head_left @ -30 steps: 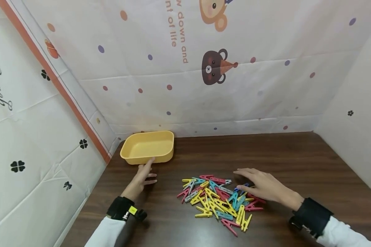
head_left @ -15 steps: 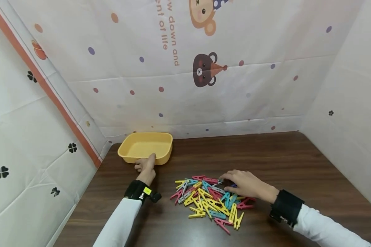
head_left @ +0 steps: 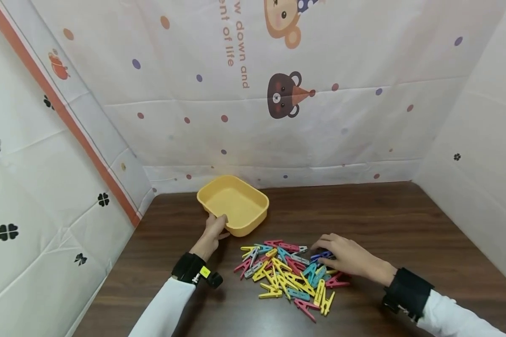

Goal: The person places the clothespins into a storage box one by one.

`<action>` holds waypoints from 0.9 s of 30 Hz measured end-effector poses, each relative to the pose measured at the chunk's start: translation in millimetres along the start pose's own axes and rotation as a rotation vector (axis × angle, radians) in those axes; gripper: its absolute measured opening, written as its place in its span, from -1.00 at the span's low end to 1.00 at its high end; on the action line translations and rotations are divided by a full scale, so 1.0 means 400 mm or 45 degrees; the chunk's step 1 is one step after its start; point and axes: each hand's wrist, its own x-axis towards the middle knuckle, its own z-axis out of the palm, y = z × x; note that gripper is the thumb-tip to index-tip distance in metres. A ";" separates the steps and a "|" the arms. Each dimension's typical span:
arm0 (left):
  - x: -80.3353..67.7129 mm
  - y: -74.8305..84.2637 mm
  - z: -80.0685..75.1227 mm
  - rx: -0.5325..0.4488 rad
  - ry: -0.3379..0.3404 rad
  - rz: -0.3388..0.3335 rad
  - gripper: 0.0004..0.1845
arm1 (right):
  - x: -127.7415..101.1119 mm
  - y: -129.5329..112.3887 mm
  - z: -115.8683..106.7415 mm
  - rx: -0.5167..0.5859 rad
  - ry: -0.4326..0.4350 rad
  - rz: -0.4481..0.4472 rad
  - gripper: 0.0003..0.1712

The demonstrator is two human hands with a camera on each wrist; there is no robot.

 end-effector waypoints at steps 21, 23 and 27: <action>0.035 -0.050 0.129 0.067 -0.482 0.101 -0.14 | -0.110 -0.035 -0.045 0.183 -0.023 0.272 -0.69; 0.042 -0.047 0.132 0.041 -0.482 0.093 -0.15 | -0.115 -0.025 -0.046 0.190 -0.026 0.242 -0.69; 0.057 -0.036 0.128 -0.039 -0.475 0.043 -0.17 | -0.112 0.001 -0.040 0.175 0.002 0.190 -0.67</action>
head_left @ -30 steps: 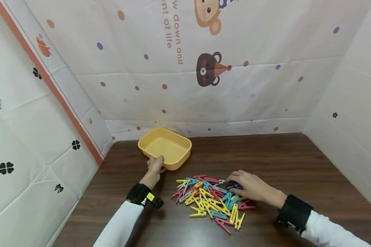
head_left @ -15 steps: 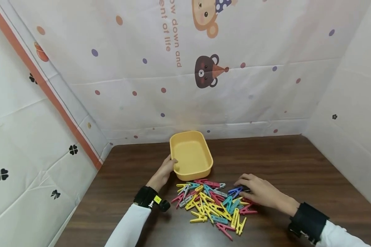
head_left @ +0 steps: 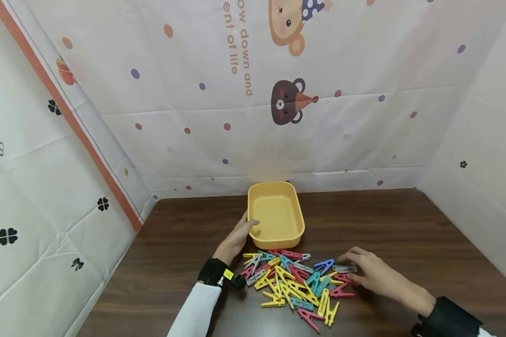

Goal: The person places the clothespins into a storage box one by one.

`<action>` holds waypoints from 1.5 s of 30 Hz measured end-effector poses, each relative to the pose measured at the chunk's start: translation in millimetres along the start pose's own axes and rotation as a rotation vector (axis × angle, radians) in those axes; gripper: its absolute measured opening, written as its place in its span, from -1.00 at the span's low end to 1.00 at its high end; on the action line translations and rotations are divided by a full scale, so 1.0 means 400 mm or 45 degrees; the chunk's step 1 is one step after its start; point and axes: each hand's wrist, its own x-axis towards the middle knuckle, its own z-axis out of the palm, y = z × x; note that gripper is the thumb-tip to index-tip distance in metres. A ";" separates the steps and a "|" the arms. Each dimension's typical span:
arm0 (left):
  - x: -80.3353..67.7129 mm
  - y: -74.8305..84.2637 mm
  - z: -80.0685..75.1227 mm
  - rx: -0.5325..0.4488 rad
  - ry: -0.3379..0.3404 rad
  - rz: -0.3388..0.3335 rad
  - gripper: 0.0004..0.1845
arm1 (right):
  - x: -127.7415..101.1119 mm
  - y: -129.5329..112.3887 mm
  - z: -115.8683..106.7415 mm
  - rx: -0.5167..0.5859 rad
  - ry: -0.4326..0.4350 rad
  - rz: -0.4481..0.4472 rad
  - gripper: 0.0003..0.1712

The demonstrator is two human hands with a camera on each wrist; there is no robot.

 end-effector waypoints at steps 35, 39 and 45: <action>0.013 -0.009 0.011 -0.034 0.025 0.015 -0.19 | 0.294 -0.104 -0.215 -0.067 0.317 -0.140 -0.66; 0.018 -0.012 0.012 -0.018 -0.015 0.038 -0.21 | 0.421 -0.140 -0.253 -0.033 0.293 -0.057 -0.66; 0.013 -0.011 0.009 0.070 -0.080 0.066 -0.24 | 0.572 -0.152 -0.217 0.079 0.246 0.147 -0.64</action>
